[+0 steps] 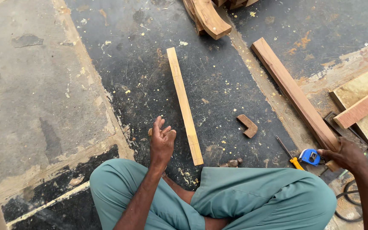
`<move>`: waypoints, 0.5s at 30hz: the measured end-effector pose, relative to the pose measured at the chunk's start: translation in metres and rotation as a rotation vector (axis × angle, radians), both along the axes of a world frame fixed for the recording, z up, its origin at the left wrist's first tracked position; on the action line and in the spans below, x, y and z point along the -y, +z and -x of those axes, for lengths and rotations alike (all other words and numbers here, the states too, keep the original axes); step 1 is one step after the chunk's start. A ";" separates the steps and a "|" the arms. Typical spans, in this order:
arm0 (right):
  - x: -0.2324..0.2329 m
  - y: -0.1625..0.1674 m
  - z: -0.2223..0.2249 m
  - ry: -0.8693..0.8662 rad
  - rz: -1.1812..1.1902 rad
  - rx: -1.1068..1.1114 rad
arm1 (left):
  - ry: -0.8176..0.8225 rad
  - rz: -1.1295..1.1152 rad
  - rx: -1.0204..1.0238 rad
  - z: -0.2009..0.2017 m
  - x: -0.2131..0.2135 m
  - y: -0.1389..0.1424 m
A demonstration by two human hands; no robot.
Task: The person sits on the workshop floor and fits small wooden blocks against curved wooden furniture parts, using a hammer and pliers on the blocks. They then hold a long curved wood piece on their lap, mark lines on it with a marker, and use a try square to guide marking while comparing pieces.
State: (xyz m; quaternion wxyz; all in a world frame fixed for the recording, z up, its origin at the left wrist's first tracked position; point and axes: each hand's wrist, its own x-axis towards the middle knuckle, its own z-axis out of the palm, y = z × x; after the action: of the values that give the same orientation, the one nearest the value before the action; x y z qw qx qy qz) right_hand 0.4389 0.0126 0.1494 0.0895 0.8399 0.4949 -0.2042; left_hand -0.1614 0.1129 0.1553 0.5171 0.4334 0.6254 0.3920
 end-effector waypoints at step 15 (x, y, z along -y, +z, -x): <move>0.030 0.152 0.142 -0.664 0.087 -0.902 | -0.397 0.314 0.693 -0.117 0.119 0.100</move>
State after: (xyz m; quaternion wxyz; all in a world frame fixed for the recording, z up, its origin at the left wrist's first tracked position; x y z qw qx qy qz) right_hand 0.2972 -0.0171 0.3013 -0.1654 0.7755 0.1843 -0.5807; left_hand -0.0447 -0.0058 0.2555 0.8217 0.3040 0.3711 0.3076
